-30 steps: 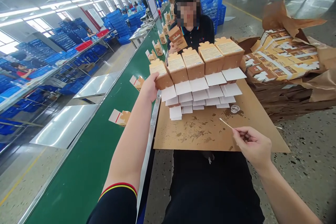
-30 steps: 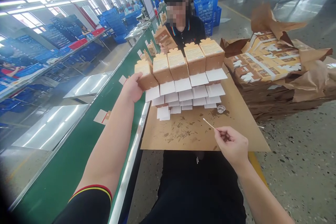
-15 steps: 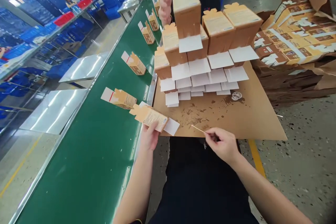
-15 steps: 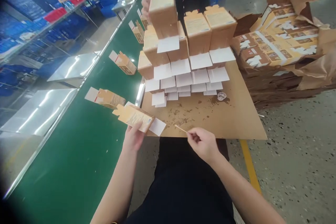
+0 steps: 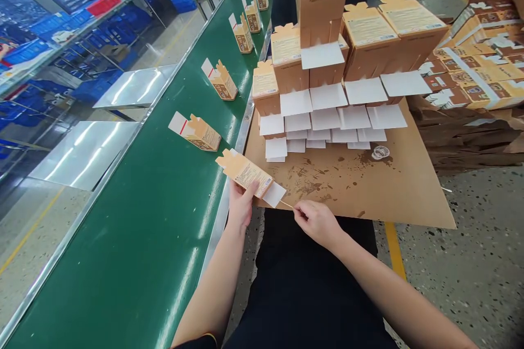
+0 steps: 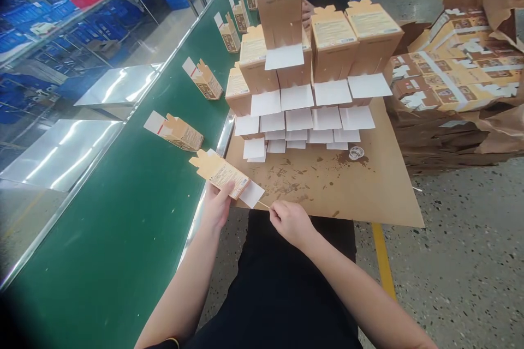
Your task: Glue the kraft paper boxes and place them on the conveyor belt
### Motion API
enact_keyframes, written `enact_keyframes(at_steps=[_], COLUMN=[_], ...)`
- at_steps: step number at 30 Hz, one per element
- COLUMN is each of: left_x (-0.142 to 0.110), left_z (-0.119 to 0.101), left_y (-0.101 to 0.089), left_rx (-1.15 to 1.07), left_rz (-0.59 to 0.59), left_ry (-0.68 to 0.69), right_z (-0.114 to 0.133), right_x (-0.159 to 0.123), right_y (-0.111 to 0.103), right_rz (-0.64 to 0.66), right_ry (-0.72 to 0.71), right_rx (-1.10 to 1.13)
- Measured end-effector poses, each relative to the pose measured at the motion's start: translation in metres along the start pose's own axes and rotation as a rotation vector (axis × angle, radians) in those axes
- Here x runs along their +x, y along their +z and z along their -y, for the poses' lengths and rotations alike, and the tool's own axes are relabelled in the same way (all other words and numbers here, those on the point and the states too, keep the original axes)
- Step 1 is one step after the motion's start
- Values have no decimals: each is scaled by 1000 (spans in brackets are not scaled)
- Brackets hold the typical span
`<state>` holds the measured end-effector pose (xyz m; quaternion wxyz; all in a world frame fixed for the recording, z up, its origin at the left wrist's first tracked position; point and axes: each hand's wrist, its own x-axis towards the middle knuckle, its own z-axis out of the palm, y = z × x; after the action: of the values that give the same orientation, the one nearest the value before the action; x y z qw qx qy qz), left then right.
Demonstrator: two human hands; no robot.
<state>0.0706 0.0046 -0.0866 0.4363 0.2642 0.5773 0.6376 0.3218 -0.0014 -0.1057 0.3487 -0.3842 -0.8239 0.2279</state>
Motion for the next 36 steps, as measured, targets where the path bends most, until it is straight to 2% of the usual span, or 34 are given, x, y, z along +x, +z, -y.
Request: enact_keyframes(at_steps=[4,11,18,22,28,33,36], left_x=[-7,-39,-52,-51,-49,-46,-40], left_z=[-4,10,9,12,18,13,6], left_y=[3,12,13,15,16,8,2], left_rx=[53,331,540,526,435,479,393], left_rz=[2,-1,-53,-66,-54,-24,-1], left_ry=[18,214,241,235,226,187,180], right_z=[-3,-12,-17,-14,-9,-13,-17], right_x=[4,-1,-10,-13,-13,-13,-14], right_y=[-6,-33,-51,-54,-49,-53,-61], right_rz=[-81,-245,-325,-354,-303,-327,-335], right_ry=[77,234,322,326,342,326,360], right_rx=[14,117,131,134,152,146,131])
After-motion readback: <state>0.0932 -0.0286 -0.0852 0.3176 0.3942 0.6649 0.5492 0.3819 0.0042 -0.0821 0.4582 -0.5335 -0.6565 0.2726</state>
